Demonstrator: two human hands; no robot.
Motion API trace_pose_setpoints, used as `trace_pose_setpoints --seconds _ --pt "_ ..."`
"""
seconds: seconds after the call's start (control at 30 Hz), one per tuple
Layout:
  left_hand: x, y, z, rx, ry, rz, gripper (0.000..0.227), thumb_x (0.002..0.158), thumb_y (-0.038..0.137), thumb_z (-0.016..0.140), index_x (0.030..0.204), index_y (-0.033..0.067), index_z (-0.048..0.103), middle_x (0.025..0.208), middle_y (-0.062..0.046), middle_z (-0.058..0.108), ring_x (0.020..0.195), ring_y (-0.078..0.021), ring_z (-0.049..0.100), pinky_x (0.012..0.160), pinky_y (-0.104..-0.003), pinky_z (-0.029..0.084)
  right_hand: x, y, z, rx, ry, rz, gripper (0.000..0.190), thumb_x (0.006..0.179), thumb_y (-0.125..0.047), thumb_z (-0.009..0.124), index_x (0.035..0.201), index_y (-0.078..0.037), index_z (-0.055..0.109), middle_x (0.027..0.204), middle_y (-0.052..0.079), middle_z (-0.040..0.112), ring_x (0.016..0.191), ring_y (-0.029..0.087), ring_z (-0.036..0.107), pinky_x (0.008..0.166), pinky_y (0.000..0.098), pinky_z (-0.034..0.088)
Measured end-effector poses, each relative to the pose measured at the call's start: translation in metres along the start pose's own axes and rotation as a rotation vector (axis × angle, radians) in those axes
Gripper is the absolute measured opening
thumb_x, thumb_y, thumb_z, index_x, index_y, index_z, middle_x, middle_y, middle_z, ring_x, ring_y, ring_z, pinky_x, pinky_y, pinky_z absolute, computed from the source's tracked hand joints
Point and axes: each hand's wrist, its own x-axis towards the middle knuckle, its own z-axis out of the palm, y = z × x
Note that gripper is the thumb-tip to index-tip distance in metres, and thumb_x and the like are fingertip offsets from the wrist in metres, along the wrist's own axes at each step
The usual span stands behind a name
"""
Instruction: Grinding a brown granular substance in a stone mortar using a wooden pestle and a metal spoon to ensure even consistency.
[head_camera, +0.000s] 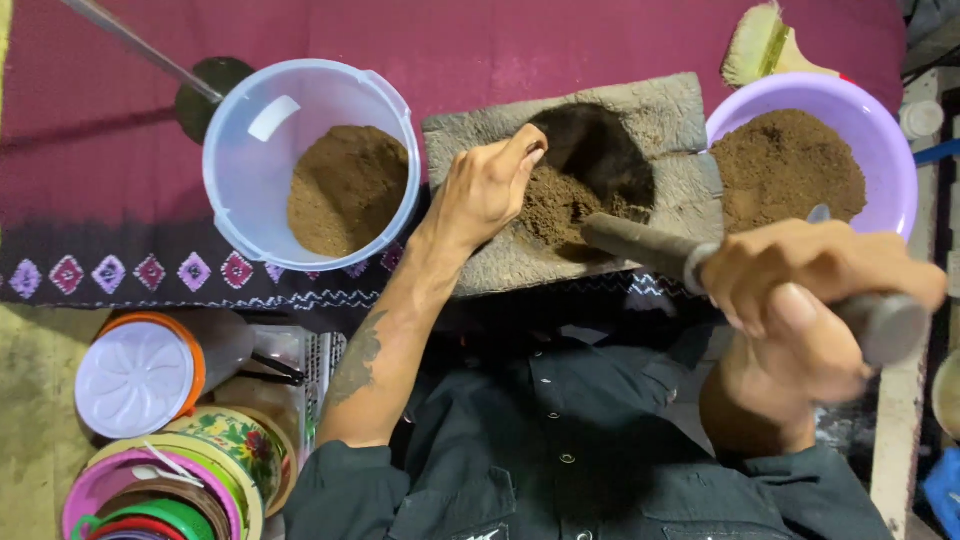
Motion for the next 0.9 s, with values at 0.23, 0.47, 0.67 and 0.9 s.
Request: trace_pose_setpoints --seconds 0.23,0.47,0.67,0.9 --pt "-0.001 0.004 -0.002 0.005 -0.012 -0.043 0.022 0.098 -0.006 0.063 0.114 0.0082 0.059 0.071 -0.006 0.067 0.046 -0.0106 0.052 0.034 -0.023 0.044 -0.026 0.030 0.042 -0.204 0.147 0.295 0.008 0.082 -0.002 0.058 0.077 -0.007 0.057 0.104 0.006 0.070 0.080 0.015 0.060 0.079 0.0299 0.056" --pt "0.001 0.002 -0.002 0.022 0.002 -0.026 0.016 0.099 -0.002 0.063 0.111 0.0070 0.057 0.061 -0.003 0.060 0.042 -0.0107 0.047 0.033 -0.026 0.041 -0.022 0.027 0.041 0.079 0.144 0.219 0.019 0.084 -0.004 0.055 0.067 -0.009 0.048 0.067 0.002 0.054 0.059 0.010 0.049 0.055 0.0250 0.050" --pt "-0.002 -0.011 0.007 0.003 0.001 -0.011 0.012 0.103 0.000 0.060 0.112 0.0068 0.056 0.061 -0.001 0.058 0.042 -0.0089 0.043 0.031 -0.022 0.037 -0.013 0.003 0.005 0.188 -0.011 -0.006 0.009 0.078 -0.009 0.045 0.072 -0.016 0.047 0.082 0.000 0.057 0.035 0.004 0.032 0.036 0.0213 0.036" --pt "0.000 -0.002 -0.007 -0.019 -0.120 -0.087 0.022 0.111 0.011 0.046 0.126 0.0038 0.061 0.068 -0.006 0.062 0.045 -0.0158 0.051 0.045 -0.028 0.044 -0.008 0.069 0.065 0.275 0.075 -0.159 0.034 0.085 -0.008 0.060 0.053 -0.008 0.047 0.041 0.002 0.042 0.033 0.014 0.037 0.034 0.0276 0.035"
